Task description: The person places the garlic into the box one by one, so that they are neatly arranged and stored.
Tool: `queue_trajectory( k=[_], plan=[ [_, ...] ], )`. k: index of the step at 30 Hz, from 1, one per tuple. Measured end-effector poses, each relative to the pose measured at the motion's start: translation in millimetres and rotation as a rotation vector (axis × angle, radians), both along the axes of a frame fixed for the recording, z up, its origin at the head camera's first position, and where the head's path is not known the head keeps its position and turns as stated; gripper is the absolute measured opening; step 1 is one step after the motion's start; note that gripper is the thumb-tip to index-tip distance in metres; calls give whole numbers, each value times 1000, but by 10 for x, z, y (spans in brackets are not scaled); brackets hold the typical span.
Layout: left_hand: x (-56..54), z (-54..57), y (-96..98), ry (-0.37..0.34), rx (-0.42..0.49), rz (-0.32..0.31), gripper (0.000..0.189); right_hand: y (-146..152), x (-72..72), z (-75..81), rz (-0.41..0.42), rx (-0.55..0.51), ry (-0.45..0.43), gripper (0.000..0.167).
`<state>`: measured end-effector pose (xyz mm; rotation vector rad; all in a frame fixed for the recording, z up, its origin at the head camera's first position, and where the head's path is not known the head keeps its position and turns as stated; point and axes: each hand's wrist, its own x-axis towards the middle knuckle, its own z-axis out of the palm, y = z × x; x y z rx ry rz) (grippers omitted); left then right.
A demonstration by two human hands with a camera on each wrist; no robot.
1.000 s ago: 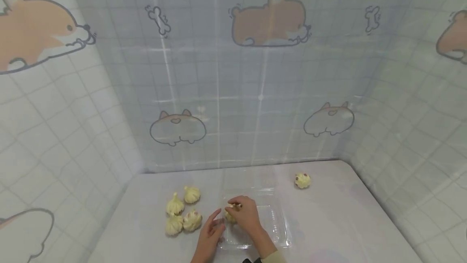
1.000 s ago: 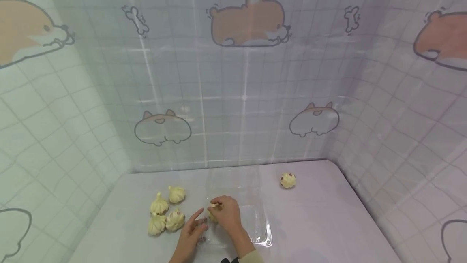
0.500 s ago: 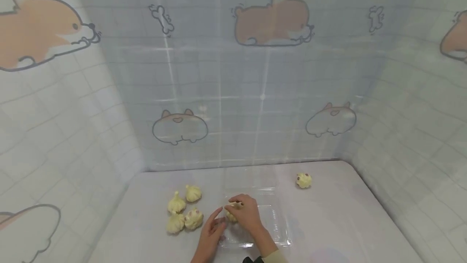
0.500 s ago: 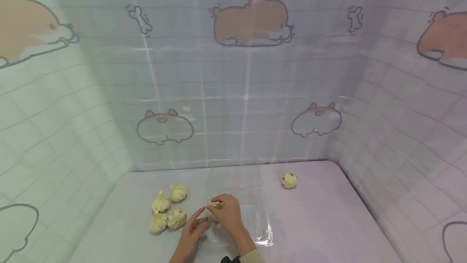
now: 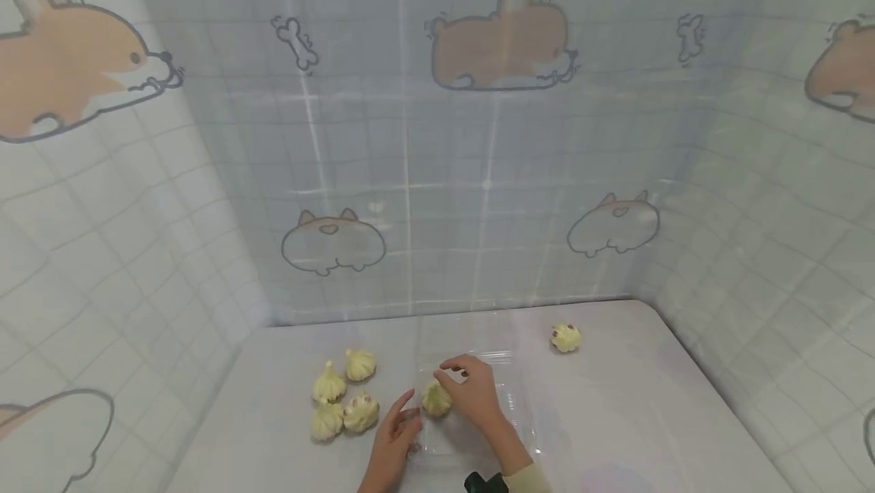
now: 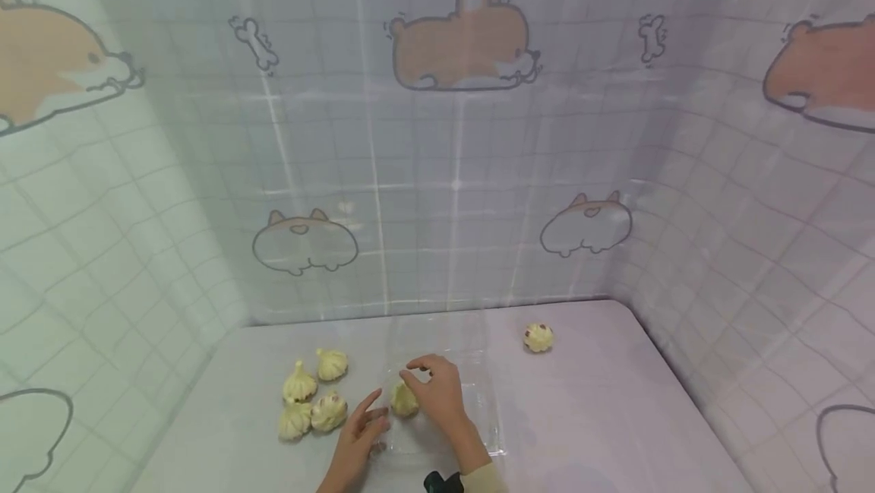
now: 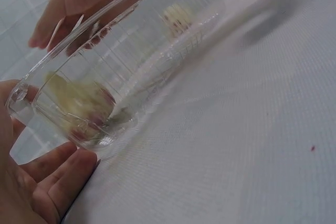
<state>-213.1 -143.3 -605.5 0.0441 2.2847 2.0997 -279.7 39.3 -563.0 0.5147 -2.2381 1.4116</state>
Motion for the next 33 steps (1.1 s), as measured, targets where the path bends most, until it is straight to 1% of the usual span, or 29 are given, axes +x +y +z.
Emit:
queue_trajectory(
  k=[3,6,10,14,17,19,21,24,27,30,33],
  plan=[
    [-6,-12,15,-13,1,5,57,131,-21,65,-17,8,18,14],
    [-13,-3,-14,-20,-2,3,57,241,-42,167,-25,-9,46,11],
    [-21,-4,-31,-21,-7,-11,57,447,-58,289,-39,4,33,9],
    [-13,-25,-12,-15,-6,-28,58,710,-76,390,-70,71,-3,9],
    [13,-38,0,-36,-20,-25,61,900,-105,444,-114,135,-23,9],
    [37,-53,2,-63,-35,-18,63,1016,-139,457,-129,175,-31,10],
    [59,-73,2,-91,-45,-13,64,1122,-190,467,-134,214,-36,10],
    [66,-93,-6,-101,-54,-17,65,1259,-290,506,-141,262,-31,11],
    [54,-89,-7,-93,-61,-24,64,1383,-410,563,-173,320,-37,11],
    [38,-69,-2,-83,-65,-31,64,1499,-527,616,-196,363,-64,12],
    [21,-47,2,-74,-63,-28,62,1599,-642,653,-182,379,-96,16]
  ],
)
